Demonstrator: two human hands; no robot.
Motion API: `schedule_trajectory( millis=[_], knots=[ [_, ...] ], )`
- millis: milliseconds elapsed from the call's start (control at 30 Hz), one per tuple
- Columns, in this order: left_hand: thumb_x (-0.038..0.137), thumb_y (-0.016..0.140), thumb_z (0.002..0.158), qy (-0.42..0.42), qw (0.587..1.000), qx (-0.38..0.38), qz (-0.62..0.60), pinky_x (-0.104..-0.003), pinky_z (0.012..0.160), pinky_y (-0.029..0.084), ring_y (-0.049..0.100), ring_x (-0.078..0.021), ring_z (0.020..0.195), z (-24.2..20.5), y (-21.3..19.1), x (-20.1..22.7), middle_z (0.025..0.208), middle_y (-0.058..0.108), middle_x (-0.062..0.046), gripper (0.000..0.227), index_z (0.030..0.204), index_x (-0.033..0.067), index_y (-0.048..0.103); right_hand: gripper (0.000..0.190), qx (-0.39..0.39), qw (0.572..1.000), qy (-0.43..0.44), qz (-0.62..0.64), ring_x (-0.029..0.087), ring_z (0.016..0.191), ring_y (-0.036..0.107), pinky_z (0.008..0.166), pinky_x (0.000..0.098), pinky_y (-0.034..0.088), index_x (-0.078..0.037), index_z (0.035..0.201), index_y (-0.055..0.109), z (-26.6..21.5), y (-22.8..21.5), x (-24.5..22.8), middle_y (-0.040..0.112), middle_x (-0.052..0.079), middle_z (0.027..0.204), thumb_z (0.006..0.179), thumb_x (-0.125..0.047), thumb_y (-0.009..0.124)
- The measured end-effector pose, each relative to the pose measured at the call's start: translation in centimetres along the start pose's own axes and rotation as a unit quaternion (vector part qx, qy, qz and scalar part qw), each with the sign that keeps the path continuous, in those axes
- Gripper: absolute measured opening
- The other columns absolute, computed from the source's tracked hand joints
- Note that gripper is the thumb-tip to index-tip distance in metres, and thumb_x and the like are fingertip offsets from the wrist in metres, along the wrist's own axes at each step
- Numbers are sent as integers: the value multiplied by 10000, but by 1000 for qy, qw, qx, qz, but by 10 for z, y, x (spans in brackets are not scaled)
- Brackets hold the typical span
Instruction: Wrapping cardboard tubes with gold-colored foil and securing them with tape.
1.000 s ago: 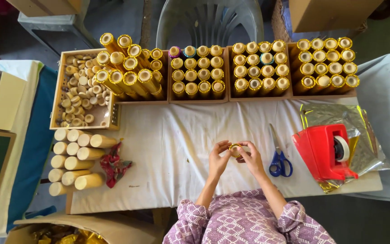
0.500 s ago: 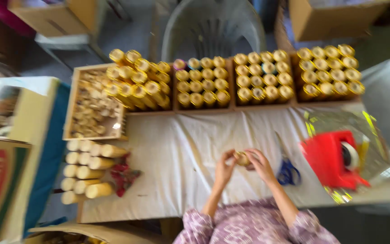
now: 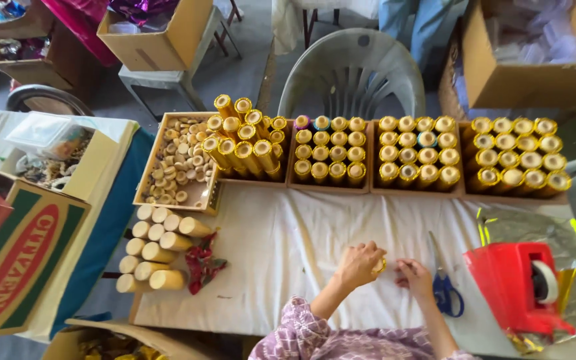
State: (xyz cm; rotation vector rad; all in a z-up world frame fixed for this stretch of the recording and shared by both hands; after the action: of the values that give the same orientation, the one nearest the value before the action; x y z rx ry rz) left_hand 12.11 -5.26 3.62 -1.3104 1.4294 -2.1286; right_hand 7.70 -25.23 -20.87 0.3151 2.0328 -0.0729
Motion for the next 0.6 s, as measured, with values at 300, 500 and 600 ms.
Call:
schedule_trajectory(
  millis=[300,500,600],
  knots=[
    [180,869,635,35,989,-82,115,-412,753,556,674,-270,992,16,27,-1,1084,652,-75,498,1081,98,664,291,2,999,42,-11,191,555,672,506,300,544,-59,1172,686,-5,2,-14,748,119,887,961,-252,638],
    [283,924,561,53,986,-115,110,-423,756,550,660,-288,997,14,26,0,1072,643,-82,614,1083,87,666,299,5,999,42,-7,200,515,671,480,306,533,-64,1179,693,1,1,-2,742,132,866,960,-257,633],
    [343,926,550,64,983,-132,113,-433,757,542,653,-297,992,21,30,-7,1067,634,-87,614,1059,101,681,305,5,999,43,-8,204,492,658,461,312,528,-70,1180,691,7,0,-7,748,134,861,951,-264,634]
  ],
)
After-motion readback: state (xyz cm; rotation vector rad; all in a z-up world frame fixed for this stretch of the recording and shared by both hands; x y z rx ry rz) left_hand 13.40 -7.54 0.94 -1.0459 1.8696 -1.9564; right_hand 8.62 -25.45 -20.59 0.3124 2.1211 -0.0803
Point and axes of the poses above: each hand's wrist, its own z-axis towards the middle knuckle, its own y-axis out of the palm, x = y × z, the point moved 10 cm from there along z, towards the middle knuckle
